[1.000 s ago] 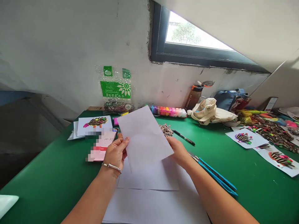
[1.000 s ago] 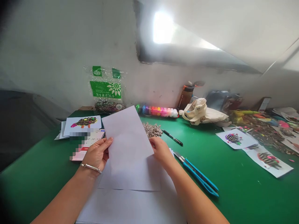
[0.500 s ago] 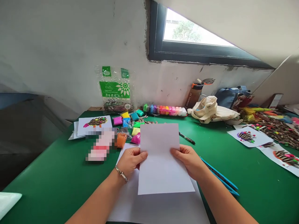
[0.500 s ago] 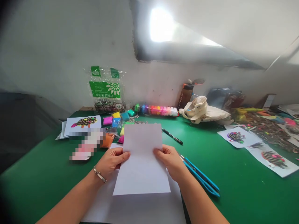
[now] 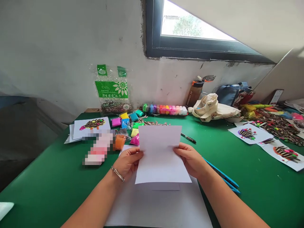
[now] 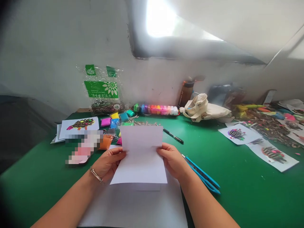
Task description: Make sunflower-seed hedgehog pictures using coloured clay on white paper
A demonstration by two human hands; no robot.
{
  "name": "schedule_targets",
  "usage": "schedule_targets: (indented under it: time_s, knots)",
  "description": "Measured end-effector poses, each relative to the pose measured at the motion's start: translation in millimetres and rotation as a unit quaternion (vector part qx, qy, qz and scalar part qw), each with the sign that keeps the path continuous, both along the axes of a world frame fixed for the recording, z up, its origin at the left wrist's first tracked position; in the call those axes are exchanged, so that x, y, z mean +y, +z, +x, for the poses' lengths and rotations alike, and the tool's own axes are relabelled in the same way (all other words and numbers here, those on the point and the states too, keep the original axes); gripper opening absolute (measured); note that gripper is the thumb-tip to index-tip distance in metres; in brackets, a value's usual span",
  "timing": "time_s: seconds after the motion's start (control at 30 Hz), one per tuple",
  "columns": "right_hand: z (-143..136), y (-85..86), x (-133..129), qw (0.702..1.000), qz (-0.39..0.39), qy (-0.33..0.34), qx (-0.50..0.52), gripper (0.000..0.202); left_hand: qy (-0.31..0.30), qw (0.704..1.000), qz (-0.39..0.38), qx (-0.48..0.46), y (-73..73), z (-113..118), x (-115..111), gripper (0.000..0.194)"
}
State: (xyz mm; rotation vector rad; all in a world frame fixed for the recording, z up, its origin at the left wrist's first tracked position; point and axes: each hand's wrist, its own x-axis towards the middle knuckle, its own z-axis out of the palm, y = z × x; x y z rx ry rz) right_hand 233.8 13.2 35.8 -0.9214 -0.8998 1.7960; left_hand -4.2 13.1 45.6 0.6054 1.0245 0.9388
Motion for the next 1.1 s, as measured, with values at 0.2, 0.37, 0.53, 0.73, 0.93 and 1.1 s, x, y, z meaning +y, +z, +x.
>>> schedule_targets:
  time_s: [0.2,0.37,0.53,0.73,0.93,1.1]
  knots:
    - [3.5,-2.0,0.7,0.999,-0.034,-0.018,-0.026,0.015,0.01,1.0,-0.021,-0.017,2.8,-3.3,-0.2,0.03]
    - [1.8,-1.6,-0.3,0.997,0.001,-0.045,-0.069,0.016,-0.013,0.998,-0.029,-0.053,6.8,-0.1,-3.0,0.04]
    - [1.6,-1.4,-0.2,0.991,0.026,-0.065,-0.112,0.023,-0.072,0.997,-0.007,0.003,2.3,3.0,-6.8,0.053]
    - [4.6,-4.6,2.4,0.991,0.045,-0.082,-0.095,0.015,-0.067,0.998,-0.019,-0.003,5.1,5.5,-9.2,0.043]
    - [6.4,-2.3,2.2,0.989,0.071,-0.096,-0.082,0.009,-0.113,0.99,-0.074,0.025,11.0,4.4,-14.5,0.055]
    - [5.8,-3.0,1.8,0.987,0.095,-0.097,-0.086,0.011,-0.161,0.983,-0.087,0.024,14.1,5.5,-15.9,0.052]
